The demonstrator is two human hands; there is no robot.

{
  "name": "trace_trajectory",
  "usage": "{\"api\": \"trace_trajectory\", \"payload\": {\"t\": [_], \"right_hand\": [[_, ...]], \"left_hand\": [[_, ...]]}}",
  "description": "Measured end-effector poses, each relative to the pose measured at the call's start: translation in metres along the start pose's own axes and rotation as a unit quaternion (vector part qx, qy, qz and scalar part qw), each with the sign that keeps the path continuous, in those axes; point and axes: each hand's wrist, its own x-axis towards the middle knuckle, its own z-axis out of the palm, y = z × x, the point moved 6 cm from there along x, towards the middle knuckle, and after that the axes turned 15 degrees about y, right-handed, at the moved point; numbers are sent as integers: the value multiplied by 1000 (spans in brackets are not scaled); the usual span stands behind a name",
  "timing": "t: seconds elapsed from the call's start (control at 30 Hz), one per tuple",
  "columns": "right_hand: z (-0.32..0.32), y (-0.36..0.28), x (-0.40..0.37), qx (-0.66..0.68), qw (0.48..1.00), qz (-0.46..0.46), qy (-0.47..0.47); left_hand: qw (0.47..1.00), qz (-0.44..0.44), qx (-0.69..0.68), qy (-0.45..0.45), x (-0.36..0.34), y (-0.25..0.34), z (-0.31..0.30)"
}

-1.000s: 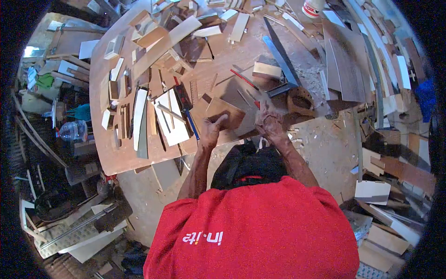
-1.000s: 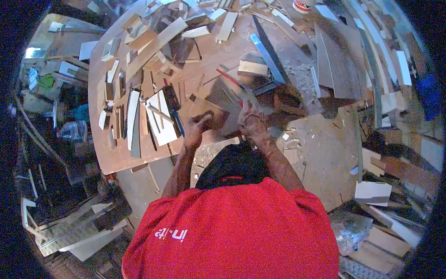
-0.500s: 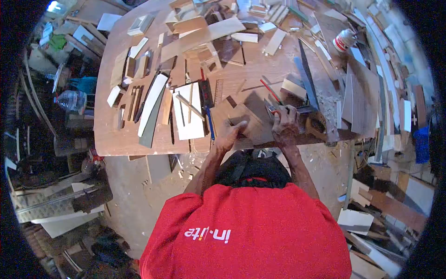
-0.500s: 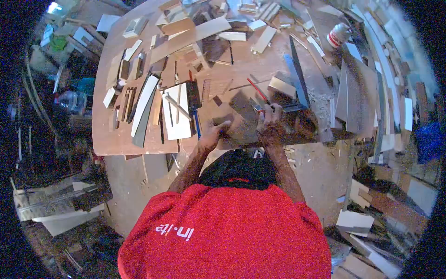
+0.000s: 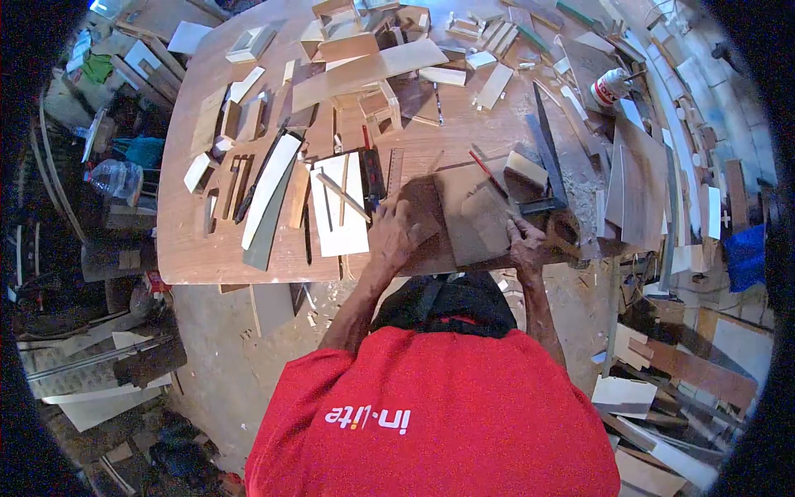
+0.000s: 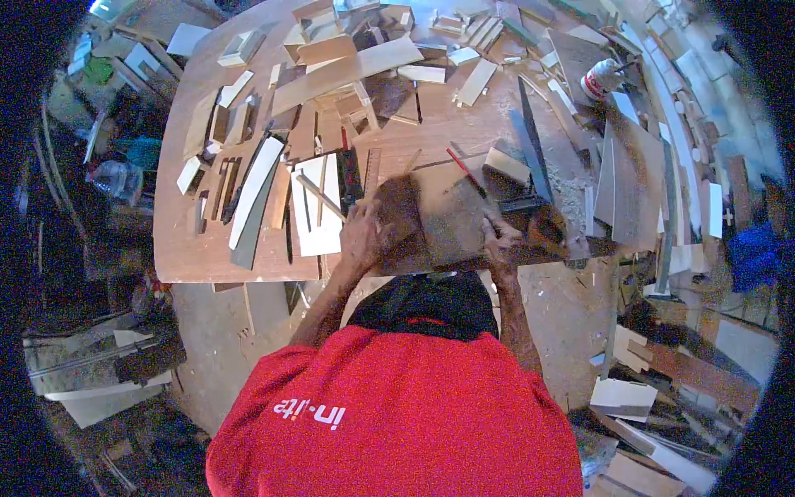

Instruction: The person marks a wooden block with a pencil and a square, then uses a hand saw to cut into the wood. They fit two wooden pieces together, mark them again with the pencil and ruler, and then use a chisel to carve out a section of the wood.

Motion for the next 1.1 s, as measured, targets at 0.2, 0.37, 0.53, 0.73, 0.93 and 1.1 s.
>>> {"api": "trace_trajectory", "payload": {"t": [0.2,0.37,0.53,0.73,0.93,1.1], "right_hand": [[9,13,-2,31,999,-35,-15],[13,12,0,117,992,37,-17],[9,-10,9,156,987,38,-26],[28,-37,11,393,902,170,-65],[41,-69,18,272,959,32,-74],[39,-69,20,247,967,2,-58]], "left_hand": [[974,172,147,15,14,1,23],[988,139,63,-34,18,12,10],[982,153,-106,-26,38,37,-25],[584,-211,-774,-125,37,30,-43],[484,-225,-844,-46,30,40,-25],[489,-287,-817,-106,24,45,-1]]}}
